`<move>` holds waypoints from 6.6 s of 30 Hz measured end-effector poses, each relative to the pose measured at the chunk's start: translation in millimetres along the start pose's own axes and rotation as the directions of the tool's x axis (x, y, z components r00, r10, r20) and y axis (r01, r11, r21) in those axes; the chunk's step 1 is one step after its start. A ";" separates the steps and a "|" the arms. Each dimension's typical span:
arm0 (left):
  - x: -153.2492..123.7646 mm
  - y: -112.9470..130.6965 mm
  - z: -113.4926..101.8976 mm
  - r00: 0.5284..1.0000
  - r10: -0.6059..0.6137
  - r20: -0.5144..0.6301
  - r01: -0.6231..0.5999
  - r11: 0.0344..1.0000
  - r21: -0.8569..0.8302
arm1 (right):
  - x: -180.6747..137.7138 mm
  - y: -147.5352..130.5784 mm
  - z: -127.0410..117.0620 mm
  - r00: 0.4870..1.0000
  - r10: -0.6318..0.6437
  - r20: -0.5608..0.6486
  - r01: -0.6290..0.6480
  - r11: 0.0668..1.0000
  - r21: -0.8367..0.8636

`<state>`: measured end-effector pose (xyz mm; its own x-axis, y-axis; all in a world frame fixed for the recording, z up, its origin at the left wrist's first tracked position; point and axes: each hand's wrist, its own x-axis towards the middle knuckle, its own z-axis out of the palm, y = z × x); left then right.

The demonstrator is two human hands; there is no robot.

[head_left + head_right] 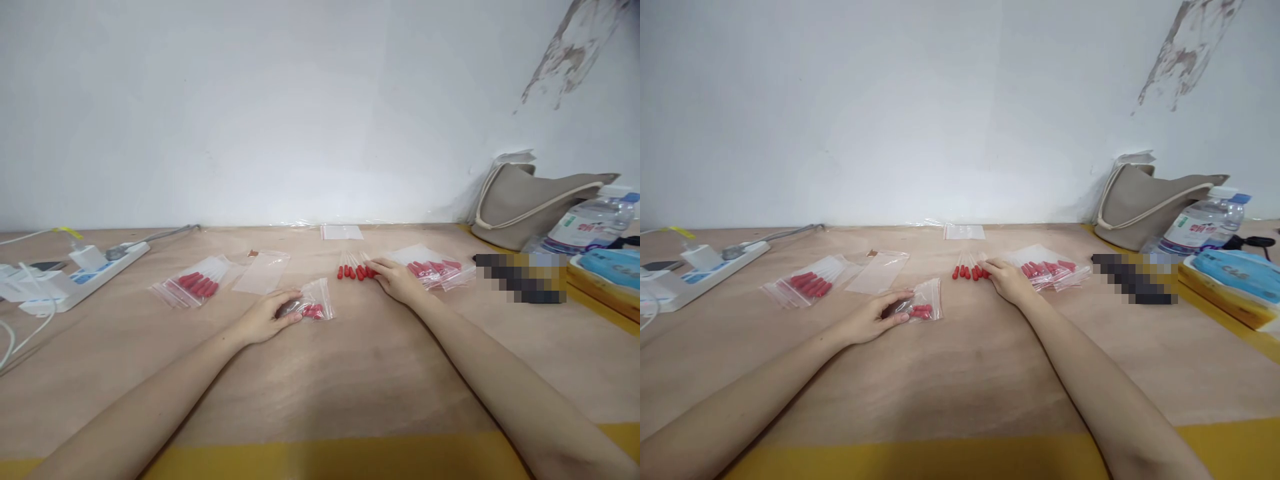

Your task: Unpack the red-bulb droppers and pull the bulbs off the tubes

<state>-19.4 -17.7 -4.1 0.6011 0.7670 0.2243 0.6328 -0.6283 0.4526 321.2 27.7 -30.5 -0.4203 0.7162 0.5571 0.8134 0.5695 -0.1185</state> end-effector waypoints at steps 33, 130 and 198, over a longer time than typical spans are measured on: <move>2.6 2.4 3.0 0.990 0.091 0.104 -0.101 0.991 0.091 | 25.5 -109.5 13.4 0.941 -0.037 0.338 -0.236 0.643 0.729; -2.2 1.9 3.7 0.993 0.020 0.120 -0.045 0.975 0.215 | 33.4 -28.0 -55.6 0.882 0.368 0.295 -0.431 0.373 0.821; 37.5 -98.1 -88.5 0.574 -0.600 -0.557 0.813 0.498 0.301 | 10.0 -107.6 24.0 0.986 -0.106 -0.126 0.136 0.956 0.260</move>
<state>-102.1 84.2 36.2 -0.3067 0.8899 0.3376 0.9509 0.2714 0.1484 219.8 -16.7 -32.0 -0.4501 0.5956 0.6654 0.6160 0.7465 -0.2516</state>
